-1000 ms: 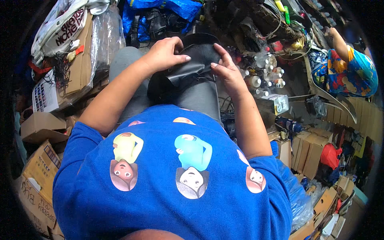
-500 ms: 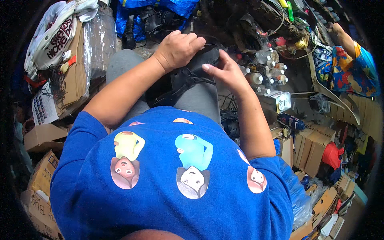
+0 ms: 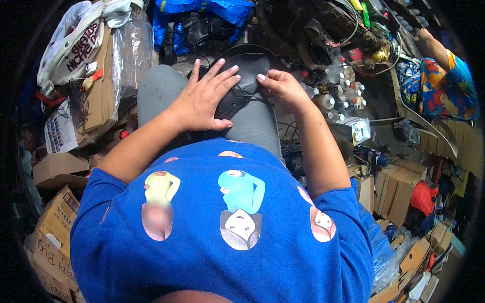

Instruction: Lace up a black shoe.

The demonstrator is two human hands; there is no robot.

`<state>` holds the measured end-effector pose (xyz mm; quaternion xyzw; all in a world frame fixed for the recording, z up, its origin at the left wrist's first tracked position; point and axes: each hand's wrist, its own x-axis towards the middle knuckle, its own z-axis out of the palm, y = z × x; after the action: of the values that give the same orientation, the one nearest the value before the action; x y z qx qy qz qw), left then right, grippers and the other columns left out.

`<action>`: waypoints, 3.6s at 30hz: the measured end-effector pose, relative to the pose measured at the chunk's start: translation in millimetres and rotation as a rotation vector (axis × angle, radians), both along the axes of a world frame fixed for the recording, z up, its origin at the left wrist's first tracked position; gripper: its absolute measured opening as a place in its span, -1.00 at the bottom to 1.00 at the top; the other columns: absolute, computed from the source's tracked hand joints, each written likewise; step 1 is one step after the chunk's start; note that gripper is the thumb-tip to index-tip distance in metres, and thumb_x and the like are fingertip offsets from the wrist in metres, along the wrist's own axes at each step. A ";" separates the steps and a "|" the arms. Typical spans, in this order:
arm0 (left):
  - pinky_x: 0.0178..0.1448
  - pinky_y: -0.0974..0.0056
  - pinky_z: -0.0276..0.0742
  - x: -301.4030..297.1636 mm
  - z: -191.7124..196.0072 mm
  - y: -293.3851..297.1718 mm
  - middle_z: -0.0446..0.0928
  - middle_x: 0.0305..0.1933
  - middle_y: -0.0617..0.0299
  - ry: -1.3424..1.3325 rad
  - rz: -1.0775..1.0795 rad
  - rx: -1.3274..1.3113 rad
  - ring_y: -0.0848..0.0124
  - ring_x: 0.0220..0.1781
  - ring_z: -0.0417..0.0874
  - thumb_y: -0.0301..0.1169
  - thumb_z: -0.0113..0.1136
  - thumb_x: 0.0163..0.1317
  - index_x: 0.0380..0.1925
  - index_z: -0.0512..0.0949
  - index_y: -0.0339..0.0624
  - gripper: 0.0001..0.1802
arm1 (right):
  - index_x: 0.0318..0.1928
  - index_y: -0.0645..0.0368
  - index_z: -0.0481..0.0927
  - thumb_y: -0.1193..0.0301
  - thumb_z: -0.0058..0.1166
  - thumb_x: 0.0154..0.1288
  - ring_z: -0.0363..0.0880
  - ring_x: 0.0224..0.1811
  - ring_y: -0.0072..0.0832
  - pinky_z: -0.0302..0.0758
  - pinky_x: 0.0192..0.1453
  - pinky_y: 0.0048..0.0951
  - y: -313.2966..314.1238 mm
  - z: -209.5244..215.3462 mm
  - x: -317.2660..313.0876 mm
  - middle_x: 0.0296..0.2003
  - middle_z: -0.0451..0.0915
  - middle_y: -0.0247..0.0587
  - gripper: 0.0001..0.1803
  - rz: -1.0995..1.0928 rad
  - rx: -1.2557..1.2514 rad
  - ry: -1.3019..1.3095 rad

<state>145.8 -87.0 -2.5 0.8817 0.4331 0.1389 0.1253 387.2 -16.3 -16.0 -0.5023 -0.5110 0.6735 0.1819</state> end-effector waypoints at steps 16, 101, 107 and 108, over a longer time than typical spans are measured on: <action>0.45 -0.16 -0.04 -7.4 -16.6 -59.0 0.13 0.41 -0.10 0.020 0.281 -0.212 0.09 0.46 0.13 -0.28 0.22 0.03 0.33 0.11 -0.28 -0.15 | -0.37 0.22 0.64 0.10 0.21 0.21 0.38 -0.51 -0.66 0.35 -0.40 -0.52 5.6 25.7 -54.5 -0.60 0.50 -0.39 -0.62 0.360 0.322 -0.455; -0.09 0.05 0.51 -159.1 -152.6 -36.6 0.58 -0.27 -0.15 -0.390 1.060 -0.365 -0.05 -0.17 0.61 -0.41 0.33 -0.17 -0.36 0.54 -0.23 -0.70 | -0.04 0.32 0.47 0.35 0.34 -0.02 0.56 -0.17 -0.43 0.47 -0.07 -0.43 6.8 -135.3 22.0 -0.20 0.62 -0.10 -0.47 -0.034 0.356 -0.379; -0.08 0.08 0.43 -190.4 -153.8 -123.7 0.52 -0.01 0.21 -0.916 0.975 -1.272 0.37 0.01 0.50 0.01 0.31 0.09 0.03 0.45 -0.16 -0.38 | 0.03 0.19 0.45 0.04 0.05 0.19 0.54 -0.23 -0.39 0.47 -0.07 -0.38 -65.1 -116.3 80.9 -0.16 0.60 -0.27 -0.45 -0.193 -0.747 0.096; 0.10 0.00 0.42 -188.1 -152.0 -145.3 0.46 0.13 0.06 -1.218 0.986 -1.593 0.19 0.08 0.49 0.05 0.20 0.19 0.21 0.32 -0.12 -0.30 | 0.03 0.19 0.45 0.04 0.05 0.19 0.54 -0.23 -0.39 0.47 -0.08 -0.38 -77.8 -116.3 81.5 -0.16 0.60 -0.27 -0.45 -0.248 -0.813 0.129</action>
<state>-42.3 -232.3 -154.5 0.0662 0.5671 0.2652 0.7770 468.7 -94.1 -132.3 -0.5475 -0.1273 0.8232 0.0801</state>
